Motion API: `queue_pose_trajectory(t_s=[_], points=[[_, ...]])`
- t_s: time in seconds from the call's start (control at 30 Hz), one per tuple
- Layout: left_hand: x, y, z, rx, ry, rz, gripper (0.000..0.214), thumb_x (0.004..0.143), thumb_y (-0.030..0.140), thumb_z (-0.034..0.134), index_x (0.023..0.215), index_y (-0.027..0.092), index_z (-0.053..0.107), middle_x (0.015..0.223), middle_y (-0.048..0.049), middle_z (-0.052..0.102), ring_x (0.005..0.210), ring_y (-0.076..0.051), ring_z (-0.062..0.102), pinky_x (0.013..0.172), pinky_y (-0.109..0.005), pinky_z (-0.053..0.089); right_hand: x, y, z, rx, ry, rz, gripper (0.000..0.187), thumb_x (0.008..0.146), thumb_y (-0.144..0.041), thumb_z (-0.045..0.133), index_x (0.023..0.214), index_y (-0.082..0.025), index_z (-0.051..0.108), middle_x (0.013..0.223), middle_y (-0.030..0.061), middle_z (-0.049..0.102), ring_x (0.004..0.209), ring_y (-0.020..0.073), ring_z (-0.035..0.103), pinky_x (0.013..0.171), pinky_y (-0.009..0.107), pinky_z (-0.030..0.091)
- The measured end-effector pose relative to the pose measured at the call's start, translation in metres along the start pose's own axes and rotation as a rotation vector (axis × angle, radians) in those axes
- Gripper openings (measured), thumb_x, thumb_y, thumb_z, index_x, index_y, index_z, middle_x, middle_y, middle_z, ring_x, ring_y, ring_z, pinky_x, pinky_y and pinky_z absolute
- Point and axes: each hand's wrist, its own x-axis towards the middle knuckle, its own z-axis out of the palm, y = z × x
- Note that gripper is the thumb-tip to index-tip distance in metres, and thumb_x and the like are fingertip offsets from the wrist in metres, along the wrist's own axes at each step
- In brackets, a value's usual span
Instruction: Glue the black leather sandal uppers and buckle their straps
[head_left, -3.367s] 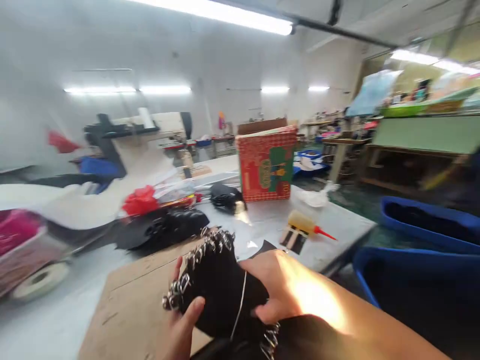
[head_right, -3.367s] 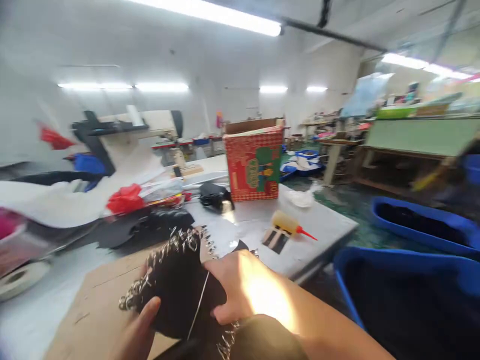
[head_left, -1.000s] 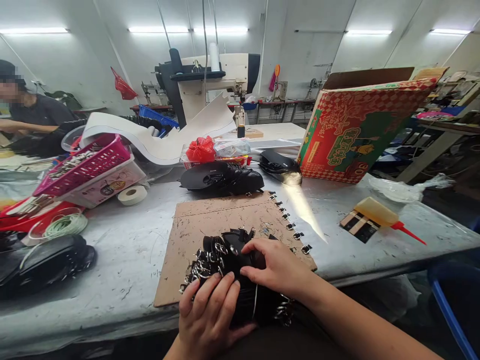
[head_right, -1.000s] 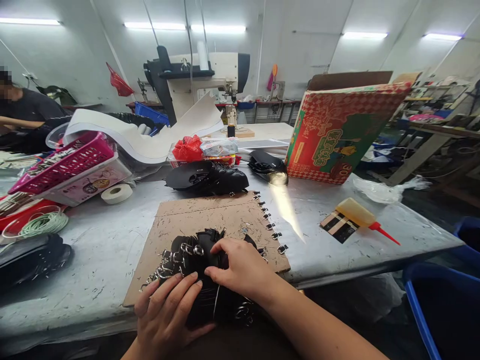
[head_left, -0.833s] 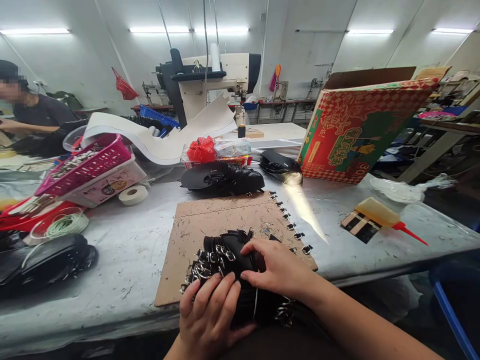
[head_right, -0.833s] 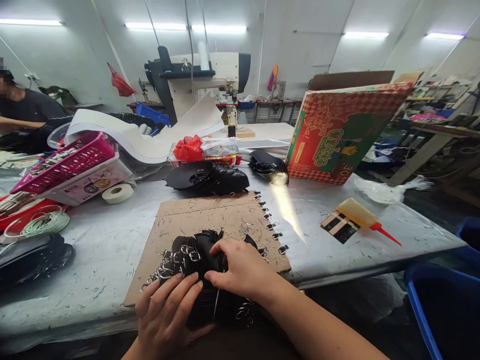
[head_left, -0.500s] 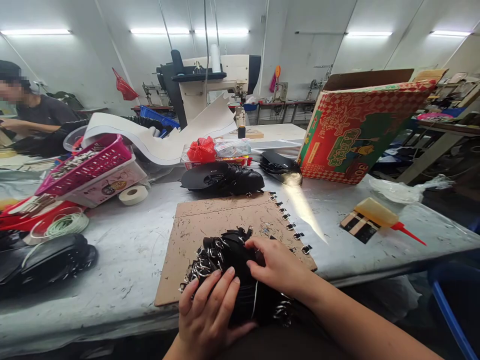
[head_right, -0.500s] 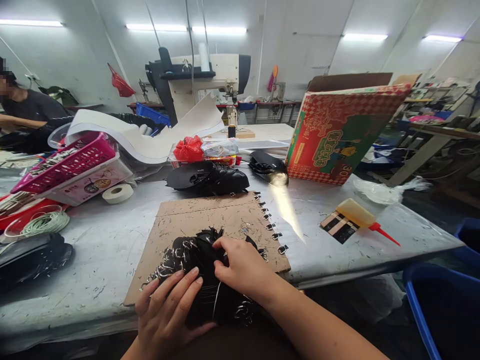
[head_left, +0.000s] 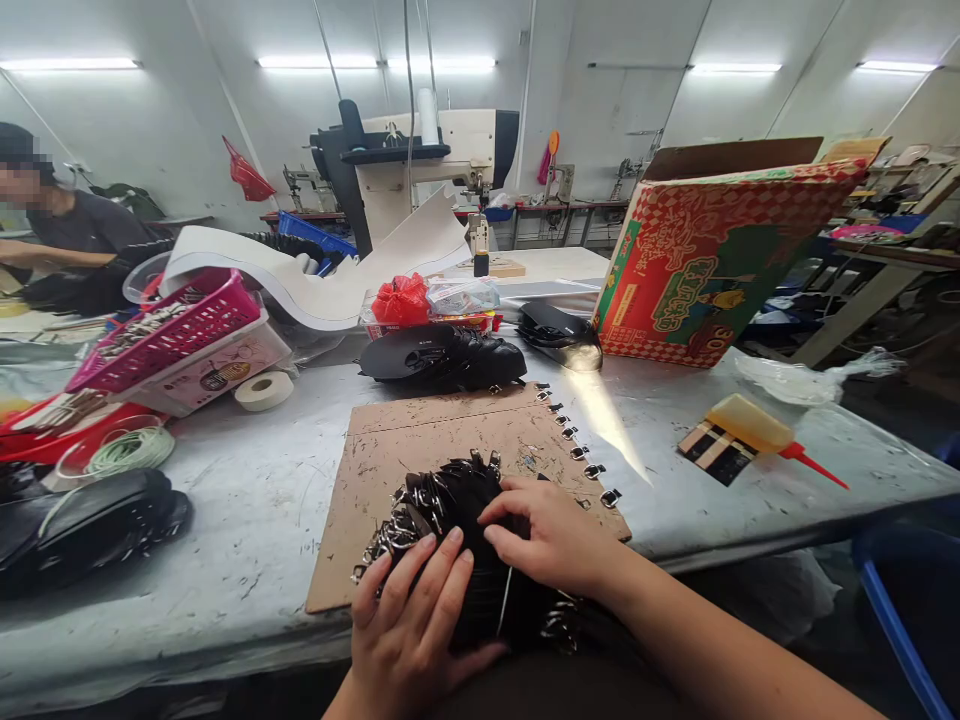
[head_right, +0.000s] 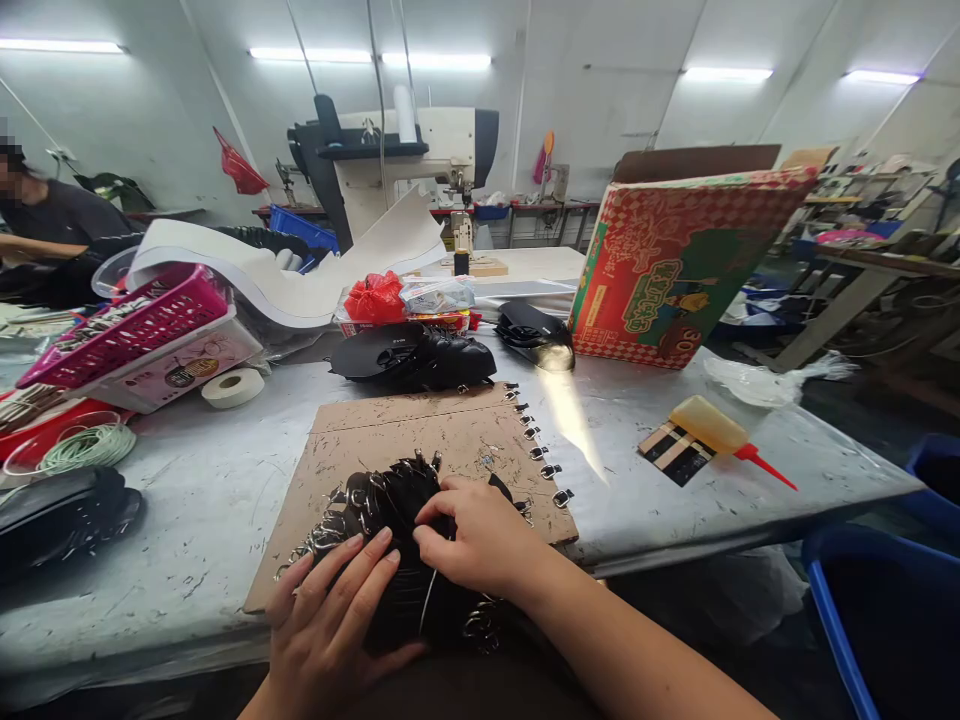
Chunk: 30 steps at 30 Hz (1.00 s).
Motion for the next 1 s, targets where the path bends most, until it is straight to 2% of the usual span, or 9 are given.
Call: queue_pose_trajectory(t_s=[0.13,0.37,0.5,0.57,0.73,0.9,1.0], points=[[0.0021,-0.0006,-0.0007,-0.002,-0.004,-0.003,0.049,0.082,0.055,0.047,0.092,0.012,0.067,0.092,-0.0105,0.072,0.094,-0.023,0.056,0.099,-0.039,0.024,0.0019,0.001,-0.0033,0.066,-0.027,0.03,0.012,0.072,-0.023,0.07,0.083,-0.018,0.07,0.079,0.0022,0.059,0.074,0.0154,0.056,0.068,0.025,0.041],[0.0047,-0.0011,0.0003,0.005,-0.003,0.006,0.05,0.082,0.056,0.045,0.092,0.012,0.067,0.09,-0.0094,0.073,0.092,-0.023,0.056,0.098,-0.039,0.025,0.0035,0.0047,-0.001,0.093,-0.032,0.055,0.004,0.075,-0.017,0.066,0.078,-0.018,0.068,0.078,0.0005,0.06,0.072,0.0134,0.055,0.066,0.024,0.04],[0.0031,-0.0008,0.0,0.004,-0.003,0.002,0.05,0.081,0.057,0.046,0.093,0.013,0.067,0.09,-0.0092,0.072,0.092,-0.024,0.057,0.096,-0.04,0.026,0.0008,0.0012,0.0003,0.032,0.001,0.067,0.024,0.072,-0.009,0.062,0.094,-0.018,0.059,0.079,-0.0003,0.061,0.066,0.0139,0.055,0.061,0.025,0.041],[0.0022,-0.0007,-0.0001,0.005,-0.007,0.0,0.05,0.082,0.057,0.045,0.093,0.013,0.067,0.09,-0.0093,0.072,0.092,-0.024,0.057,0.096,-0.04,0.027,0.0008,-0.0004,0.0005,0.011,-0.005,0.028,0.031,0.072,-0.005,0.057,0.1,-0.019,0.056,0.084,-0.0001,0.062,0.071,0.0148,0.057,0.065,0.026,0.042],[0.0016,-0.0008,-0.0006,0.003,-0.003,-0.002,0.049,0.081,0.056,0.046,0.092,0.012,0.066,0.089,-0.0102,0.072,0.092,-0.024,0.056,0.095,-0.04,0.027,0.0035,-0.0004,0.0011,-0.027,-0.047,-0.052,0.026,0.075,-0.004,0.049,0.089,-0.02,0.064,0.09,0.0019,0.065,0.086,0.0161,0.058,0.079,0.027,0.043],[0.0033,-0.0014,-0.0007,-0.023,-0.014,0.001,0.048,0.082,0.055,0.045,0.091,0.013,0.065,0.09,-0.0113,0.072,0.095,-0.024,0.055,0.096,-0.04,0.026,0.0024,0.0003,0.0003,0.032,-0.035,-0.027,0.012,0.078,-0.02,0.061,0.088,-0.018,0.067,0.087,0.0027,0.066,0.082,0.0168,0.059,0.074,0.027,0.044],[0.005,-0.0024,0.0003,-0.06,-0.058,-0.009,0.049,0.082,0.056,0.043,0.089,0.013,0.065,0.096,-0.0114,0.071,0.097,-0.024,0.055,0.098,-0.04,0.024,0.002,0.0004,-0.0003,0.026,-0.039,-0.022,0.011,0.077,-0.018,0.063,0.088,-0.018,0.067,0.087,0.003,0.067,0.083,0.0171,0.059,0.074,0.028,0.043]])
